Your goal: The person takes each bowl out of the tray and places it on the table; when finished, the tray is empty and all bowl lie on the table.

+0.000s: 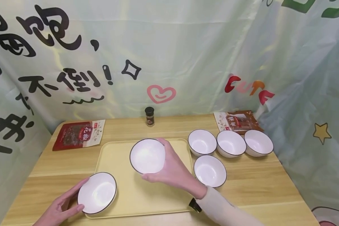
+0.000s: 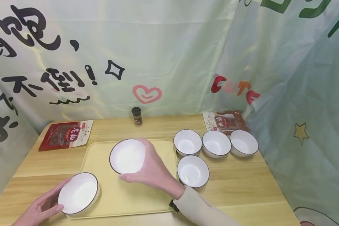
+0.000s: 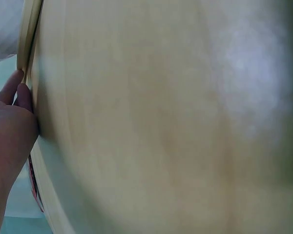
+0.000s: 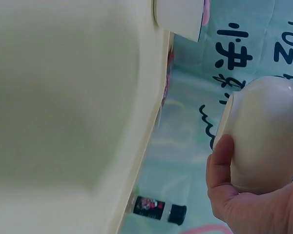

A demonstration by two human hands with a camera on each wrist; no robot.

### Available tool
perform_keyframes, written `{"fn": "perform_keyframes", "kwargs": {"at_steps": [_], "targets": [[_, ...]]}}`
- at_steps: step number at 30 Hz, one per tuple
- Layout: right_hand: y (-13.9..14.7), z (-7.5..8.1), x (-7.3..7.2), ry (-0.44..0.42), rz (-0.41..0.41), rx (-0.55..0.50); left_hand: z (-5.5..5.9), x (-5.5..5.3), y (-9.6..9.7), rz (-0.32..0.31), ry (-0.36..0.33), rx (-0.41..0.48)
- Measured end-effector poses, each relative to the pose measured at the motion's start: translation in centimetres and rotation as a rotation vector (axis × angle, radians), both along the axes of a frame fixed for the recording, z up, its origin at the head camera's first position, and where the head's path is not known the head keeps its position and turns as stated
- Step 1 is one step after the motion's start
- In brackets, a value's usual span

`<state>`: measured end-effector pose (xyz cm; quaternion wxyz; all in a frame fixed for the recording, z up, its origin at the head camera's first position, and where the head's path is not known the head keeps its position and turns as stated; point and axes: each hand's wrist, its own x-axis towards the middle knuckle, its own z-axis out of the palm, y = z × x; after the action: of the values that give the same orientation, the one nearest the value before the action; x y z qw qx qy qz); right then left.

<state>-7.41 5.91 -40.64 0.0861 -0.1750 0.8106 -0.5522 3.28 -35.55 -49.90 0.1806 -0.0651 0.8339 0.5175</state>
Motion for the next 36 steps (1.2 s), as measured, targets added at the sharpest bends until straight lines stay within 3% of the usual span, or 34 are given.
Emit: {"fn": "perform_keyframes", "kwargs": {"at_steps": [3,10,28,36], "targets": [[1.3,0.2,0.5,0.005,-0.027,0.017,0.0,0.0,0.1,0.010,-0.008,0.003],[4.6,1.1,1.6,0.016,-0.095,0.080,-0.2,0.1,0.2,-0.010,0.044,0.018],[11.5,1.7,2.8,0.134,-0.203,0.124,0.0,0.2,0.0,0.025,-0.018,0.028],[14.3,1.9,3.4,0.135,-0.272,0.166,0.0,0.2,0.0,0.027,-0.025,0.022]]}}
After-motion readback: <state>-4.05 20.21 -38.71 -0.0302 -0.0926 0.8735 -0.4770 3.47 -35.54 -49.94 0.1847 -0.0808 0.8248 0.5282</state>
